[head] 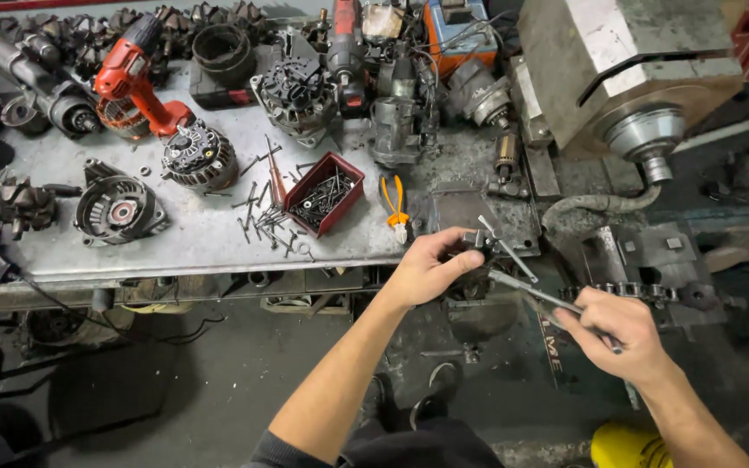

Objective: The person retrieves a T-handle wrench from a wall-mounted tool rack and moves to a workbench. They use the wrench to tighten a bolt on a small mechanical component held in a vise, then remove the component and place it on the workbench.

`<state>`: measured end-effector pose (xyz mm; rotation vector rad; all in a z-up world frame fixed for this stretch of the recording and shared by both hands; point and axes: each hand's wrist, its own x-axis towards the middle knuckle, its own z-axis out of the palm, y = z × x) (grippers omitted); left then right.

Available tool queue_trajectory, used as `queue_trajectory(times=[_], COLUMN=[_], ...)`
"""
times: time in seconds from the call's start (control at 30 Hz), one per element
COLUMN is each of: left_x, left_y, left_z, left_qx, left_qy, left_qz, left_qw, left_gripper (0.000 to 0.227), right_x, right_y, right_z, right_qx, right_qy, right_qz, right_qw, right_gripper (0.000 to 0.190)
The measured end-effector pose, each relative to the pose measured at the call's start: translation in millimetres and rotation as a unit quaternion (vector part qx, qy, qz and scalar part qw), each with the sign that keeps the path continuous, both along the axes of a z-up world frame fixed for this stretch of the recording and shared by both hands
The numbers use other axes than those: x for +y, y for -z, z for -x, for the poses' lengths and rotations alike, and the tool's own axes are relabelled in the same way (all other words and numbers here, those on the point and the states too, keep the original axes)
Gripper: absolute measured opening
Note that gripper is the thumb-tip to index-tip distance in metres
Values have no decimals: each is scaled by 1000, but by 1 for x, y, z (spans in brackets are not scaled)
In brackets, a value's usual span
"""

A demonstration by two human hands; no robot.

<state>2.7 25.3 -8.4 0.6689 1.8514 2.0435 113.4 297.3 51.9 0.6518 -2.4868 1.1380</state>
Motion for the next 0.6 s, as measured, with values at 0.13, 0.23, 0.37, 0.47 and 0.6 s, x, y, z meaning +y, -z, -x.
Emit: queue_trajectory(times=[0.13,0.23,0.37,0.47,0.6], left_x=[3,1,4,1,0], left_y=[1,-12,-7,-4,-14], left_z=[-2,-7,-6,-3,-4], left_qx=[7,46,6,50,56], left_qy=[-9,-31,-25,-26,-4], left_qz=[-7,16,19,7,-9], left_qw=[1000,998,999,998,998], left_gripper=[36,37,38,37,49], right_x=[7,5,9,14,20], right_y=[6,8,2,-1,-4], right_z=[8,14,22,28,26], right_qx=[23,54,89,108,102], right_qy=[-21,-24,-57,-102,-123], right_qz=[-19,-32,-59,-85,-134], right_qw=[999,998,993,985,978], right_gripper=[38,40,38,37,37])
